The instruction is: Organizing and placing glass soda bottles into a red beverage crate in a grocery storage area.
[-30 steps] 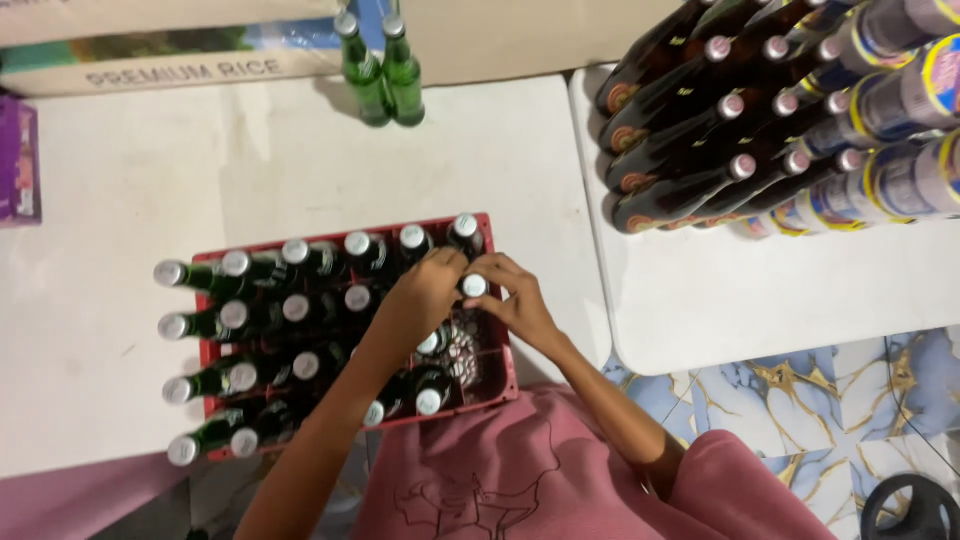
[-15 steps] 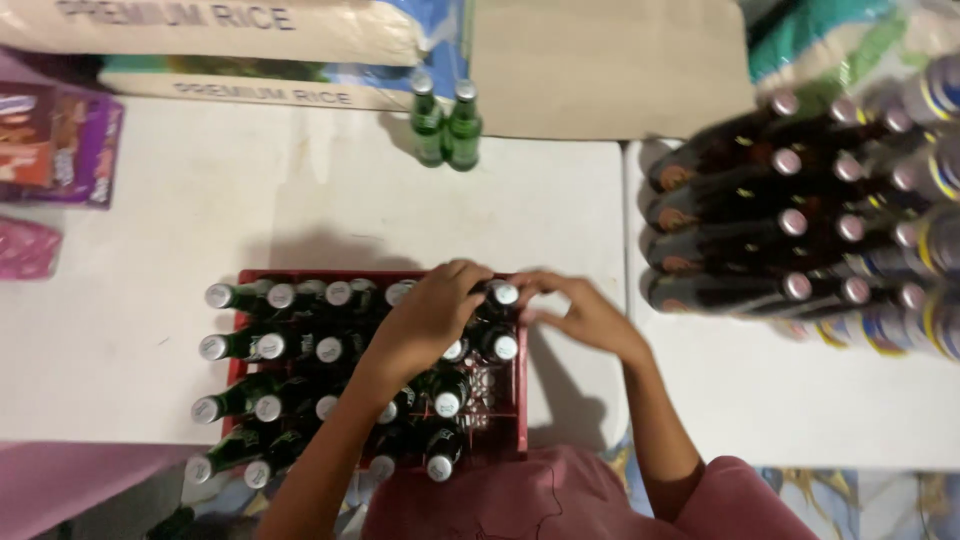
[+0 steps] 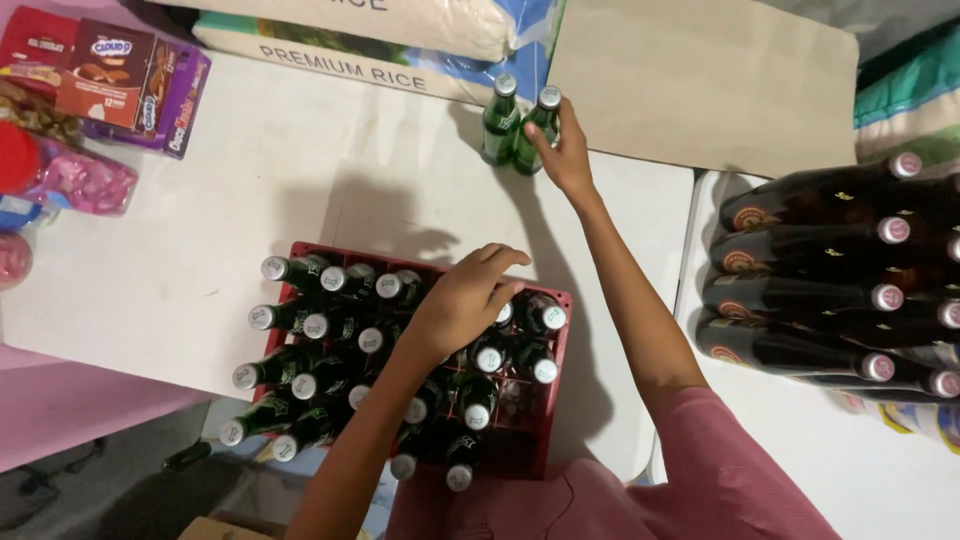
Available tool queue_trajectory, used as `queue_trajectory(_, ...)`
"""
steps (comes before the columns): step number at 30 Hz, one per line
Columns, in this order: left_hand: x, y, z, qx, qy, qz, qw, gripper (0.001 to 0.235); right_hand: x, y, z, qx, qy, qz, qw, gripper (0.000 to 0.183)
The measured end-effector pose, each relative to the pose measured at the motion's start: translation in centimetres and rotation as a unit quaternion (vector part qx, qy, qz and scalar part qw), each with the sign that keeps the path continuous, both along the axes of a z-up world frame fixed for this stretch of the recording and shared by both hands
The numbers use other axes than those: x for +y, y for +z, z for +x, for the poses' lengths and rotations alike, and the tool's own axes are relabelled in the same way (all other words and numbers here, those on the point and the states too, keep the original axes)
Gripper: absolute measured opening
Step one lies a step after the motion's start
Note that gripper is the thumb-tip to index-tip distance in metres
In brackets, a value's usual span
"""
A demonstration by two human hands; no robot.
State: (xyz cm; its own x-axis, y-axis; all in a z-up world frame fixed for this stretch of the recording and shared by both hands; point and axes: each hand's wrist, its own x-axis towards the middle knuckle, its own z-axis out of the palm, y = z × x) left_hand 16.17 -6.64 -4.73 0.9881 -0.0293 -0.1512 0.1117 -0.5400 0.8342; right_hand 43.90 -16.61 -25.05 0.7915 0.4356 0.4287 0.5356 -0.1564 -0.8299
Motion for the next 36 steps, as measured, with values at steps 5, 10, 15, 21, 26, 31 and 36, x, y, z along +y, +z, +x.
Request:
queue_trajectory(5, 0.5, -1.6, -1.6, -0.075, 0.000, -0.005, 0.997, 0.029, -2.6, 2.4, -3.0, 0.060, -0.012, -0.052, 0.997, 0.035)
queue_trajectory(10, 1.3, 0.0, -3.6, -0.102, 0.004, -0.015, 0.995, 0.025, -8.0, 2.2, -7.7, -0.001, -0.008, -0.016, 1.000, 0.032)
queue_trajectory(15, 1.3, 1.8, -6.8, -0.134, 0.005, -0.025, 0.991, 0.025, -13.6, 3.9, -15.2, 0.062, -0.085, -0.077, 0.991, 0.035)
queue_trajectory(21, 0.5, 1.8, -10.5, -0.185, -0.006, -0.039, 0.982, 0.025, -18.7, 6.0, -26.6, 0.069, -0.089, -0.069, 0.991, 0.037)
queue_trajectory(26, -1.0, 0.6, -13.2, -0.217, -0.028, -0.044, 0.975, 0.025, -20.5, 6.6, -35.0, 0.047, -0.153, -0.126, 0.979, 0.041)
queue_trajectory(31, -3.2, -1.3, -15.6, -0.218, -0.022, -0.006, 0.976, 0.029, -21.8, 7.0, -39.7, 0.076, -0.206, -0.124, 0.968, 0.033)
queue_trajectory(36, -4.7, -4.9, -17.2, -0.202, -0.006, 0.028, 0.979, 0.045, -20.5, 11.1, -43.5, 0.119, -0.319, -0.005, 0.940, 0.019)
